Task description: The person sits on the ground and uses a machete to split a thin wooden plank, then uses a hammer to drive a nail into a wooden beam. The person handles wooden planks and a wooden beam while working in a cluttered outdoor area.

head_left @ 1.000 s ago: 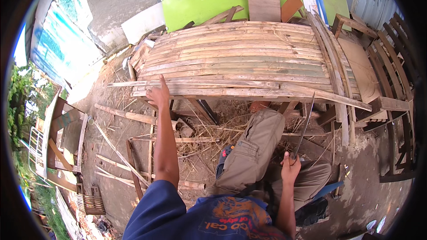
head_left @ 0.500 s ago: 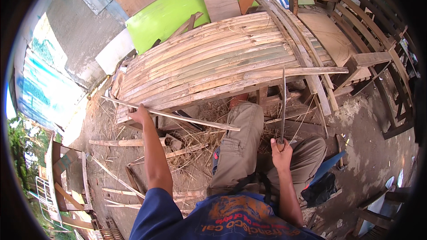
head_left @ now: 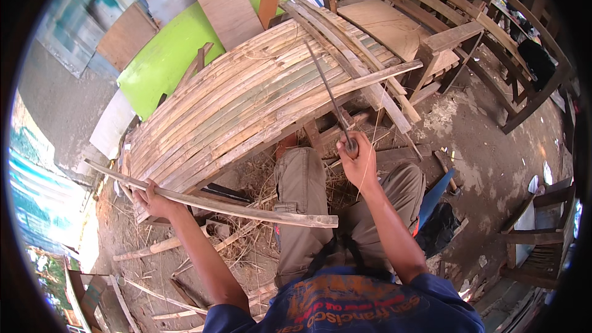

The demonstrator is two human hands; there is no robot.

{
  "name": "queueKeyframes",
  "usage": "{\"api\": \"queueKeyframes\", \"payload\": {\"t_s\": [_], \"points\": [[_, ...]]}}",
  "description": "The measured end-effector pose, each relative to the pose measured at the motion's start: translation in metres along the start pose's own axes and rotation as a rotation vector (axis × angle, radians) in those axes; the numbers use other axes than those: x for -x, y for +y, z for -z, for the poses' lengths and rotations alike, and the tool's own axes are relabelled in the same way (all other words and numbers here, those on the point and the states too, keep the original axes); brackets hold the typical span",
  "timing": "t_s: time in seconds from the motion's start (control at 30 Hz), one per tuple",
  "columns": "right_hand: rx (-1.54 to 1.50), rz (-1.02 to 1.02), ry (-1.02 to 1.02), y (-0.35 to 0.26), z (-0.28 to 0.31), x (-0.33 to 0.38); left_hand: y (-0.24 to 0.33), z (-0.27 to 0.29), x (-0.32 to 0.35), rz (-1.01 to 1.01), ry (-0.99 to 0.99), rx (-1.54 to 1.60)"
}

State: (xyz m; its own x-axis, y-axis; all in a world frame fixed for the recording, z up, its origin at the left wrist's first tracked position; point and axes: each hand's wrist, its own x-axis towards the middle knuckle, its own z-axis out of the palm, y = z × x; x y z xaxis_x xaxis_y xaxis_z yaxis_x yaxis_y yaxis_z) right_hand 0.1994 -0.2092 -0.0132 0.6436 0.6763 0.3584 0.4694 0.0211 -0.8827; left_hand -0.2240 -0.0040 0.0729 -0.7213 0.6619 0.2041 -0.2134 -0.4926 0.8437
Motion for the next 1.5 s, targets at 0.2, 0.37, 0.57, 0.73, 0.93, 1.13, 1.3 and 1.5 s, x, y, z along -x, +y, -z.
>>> {"api": "queueKeyframes", "payload": {"t_s": [0.2, 0.37, 0.57, 0.73, 0.93, 1.13, 1.3, 1.5], "points": [[0.287, 0.167, -0.030, -0.009, -0.024, -0.091, 0.055, -0.046, 0.041, -0.089, -0.191, 0.168], [0.440, 0.261, -0.122, 0.009, -0.038, -0.098, 0.081, -0.061, 0.078, -0.145, -0.304, 0.184], [0.400, 0.200, -0.168, 0.009, -0.030, -0.112, 0.073, -0.073, 0.101, -0.224, -0.388, 0.113], [0.323, 0.161, -0.132, -0.058, -0.007, -0.099, 0.087, -0.095, 0.113, -0.126, -0.372, 0.113], [0.330, 0.136, 0.089, -0.096, 0.070, -0.047, 0.098, -0.118, 0.099, -0.159, -0.459, 0.309], [0.419, -0.098, 0.337, -0.071, 0.122, -0.005, 0.162, -0.177, 0.068, -0.296, -0.527, 0.420], [0.101, -0.170, 0.401, -0.054, 0.103, 0.029, 0.229, -0.214, 0.004, -0.438, -0.773, 0.484], [-0.163, -0.278, 0.132, -0.056, 0.039, 0.059, 0.224, -0.254, 0.054, -0.562, -0.681, 0.506]]}}
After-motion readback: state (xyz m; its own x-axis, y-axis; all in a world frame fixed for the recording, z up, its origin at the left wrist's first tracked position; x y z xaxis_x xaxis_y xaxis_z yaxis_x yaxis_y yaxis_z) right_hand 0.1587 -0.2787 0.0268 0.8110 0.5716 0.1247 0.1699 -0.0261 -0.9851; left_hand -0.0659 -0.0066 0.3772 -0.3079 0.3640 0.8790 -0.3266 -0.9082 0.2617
